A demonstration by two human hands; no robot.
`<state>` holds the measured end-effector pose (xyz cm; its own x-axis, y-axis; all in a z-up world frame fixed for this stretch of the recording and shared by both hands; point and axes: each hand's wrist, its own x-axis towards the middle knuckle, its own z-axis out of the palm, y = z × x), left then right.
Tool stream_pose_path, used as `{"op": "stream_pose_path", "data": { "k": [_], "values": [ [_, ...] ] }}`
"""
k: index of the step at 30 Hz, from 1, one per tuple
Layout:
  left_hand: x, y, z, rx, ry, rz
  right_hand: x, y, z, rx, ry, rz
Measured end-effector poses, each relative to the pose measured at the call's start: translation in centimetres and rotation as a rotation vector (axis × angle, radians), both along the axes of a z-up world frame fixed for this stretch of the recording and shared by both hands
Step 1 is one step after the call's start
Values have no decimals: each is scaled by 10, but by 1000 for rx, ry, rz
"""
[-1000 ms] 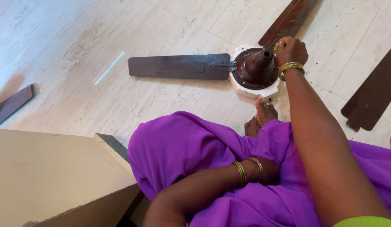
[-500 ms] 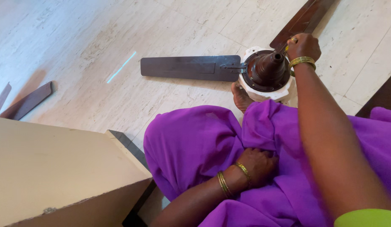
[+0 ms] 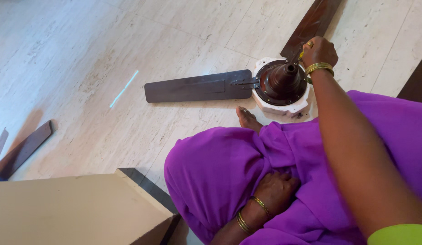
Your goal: The person sits on the floor and uses a screwdriver to attach fan blades to the central hub of an electric fan. They tighten screws on each blade in sequence, securing the blades to the motor housing.
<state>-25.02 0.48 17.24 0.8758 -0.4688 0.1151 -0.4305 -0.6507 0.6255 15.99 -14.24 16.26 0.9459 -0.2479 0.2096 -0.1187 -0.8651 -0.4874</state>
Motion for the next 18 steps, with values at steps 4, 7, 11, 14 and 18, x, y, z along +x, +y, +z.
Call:
{"op": "stream_pose_path", "data": {
  "k": [4,7,11,14,18],
  "values": [
    [1,3,-7,-55,6,-16,2,5,-4,10,-29,9],
    [3,3,-15,-33,0,-29,6,11,-6,-36,-15,-7],
    [-1,-1,-25,-23,-16,-10,8,20,-8,-49,-24,-20],
    [1,2,-29,-122,-11,-41,8,27,-9,-41,-24,-40],
    [15,8,-27,-186,43,-68,10,22,-7,-9,-5,-78]
  ]
}}
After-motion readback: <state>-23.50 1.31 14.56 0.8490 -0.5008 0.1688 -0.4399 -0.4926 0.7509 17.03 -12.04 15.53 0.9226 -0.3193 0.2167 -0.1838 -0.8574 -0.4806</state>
